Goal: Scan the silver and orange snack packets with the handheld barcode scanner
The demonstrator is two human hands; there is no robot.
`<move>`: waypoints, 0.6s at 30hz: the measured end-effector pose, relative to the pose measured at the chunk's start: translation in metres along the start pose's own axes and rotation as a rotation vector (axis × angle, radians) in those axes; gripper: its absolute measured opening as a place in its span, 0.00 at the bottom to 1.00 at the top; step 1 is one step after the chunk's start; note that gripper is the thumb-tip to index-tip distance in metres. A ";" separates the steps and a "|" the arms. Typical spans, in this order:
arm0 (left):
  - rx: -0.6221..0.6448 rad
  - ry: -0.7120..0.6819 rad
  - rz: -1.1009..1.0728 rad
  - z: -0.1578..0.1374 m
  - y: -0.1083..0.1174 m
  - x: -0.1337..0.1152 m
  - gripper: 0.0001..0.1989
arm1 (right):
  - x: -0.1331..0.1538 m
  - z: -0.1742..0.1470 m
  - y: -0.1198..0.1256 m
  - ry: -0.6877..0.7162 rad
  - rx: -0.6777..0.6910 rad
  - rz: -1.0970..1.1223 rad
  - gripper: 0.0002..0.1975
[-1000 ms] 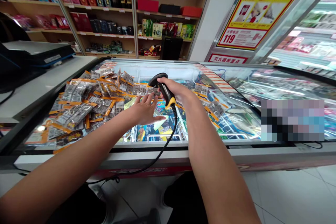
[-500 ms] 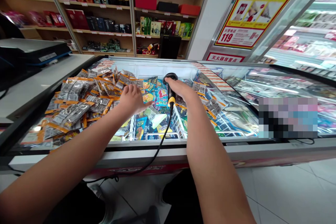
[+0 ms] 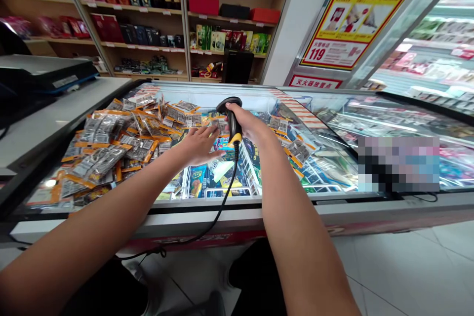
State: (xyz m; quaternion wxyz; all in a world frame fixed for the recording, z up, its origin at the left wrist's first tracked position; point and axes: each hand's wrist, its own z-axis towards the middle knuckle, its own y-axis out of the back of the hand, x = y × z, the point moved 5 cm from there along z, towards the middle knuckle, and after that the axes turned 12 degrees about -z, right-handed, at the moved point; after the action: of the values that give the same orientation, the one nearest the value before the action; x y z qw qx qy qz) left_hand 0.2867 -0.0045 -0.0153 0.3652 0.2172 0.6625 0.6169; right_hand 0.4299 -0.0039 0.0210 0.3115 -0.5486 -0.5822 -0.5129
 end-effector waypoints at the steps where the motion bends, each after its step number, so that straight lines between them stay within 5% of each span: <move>1: -0.008 0.057 0.011 0.000 0.001 0.007 0.44 | 0.000 -0.002 0.003 -0.032 -0.020 -0.050 0.19; 9: 0.015 0.190 0.015 0.003 -0.002 0.024 0.49 | 0.004 -0.018 -0.005 -0.062 0.095 -0.252 0.18; 18: 0.002 0.181 -0.014 0.004 -0.004 0.024 0.48 | 0.003 -0.022 -0.002 -0.067 0.008 -0.270 0.14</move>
State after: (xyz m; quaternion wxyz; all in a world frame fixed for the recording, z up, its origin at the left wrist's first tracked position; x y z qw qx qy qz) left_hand 0.2748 0.0154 -0.0239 0.3078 0.1566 0.6949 0.6307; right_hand 0.4232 -0.0229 0.0297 0.2224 -0.4808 -0.6628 -0.5292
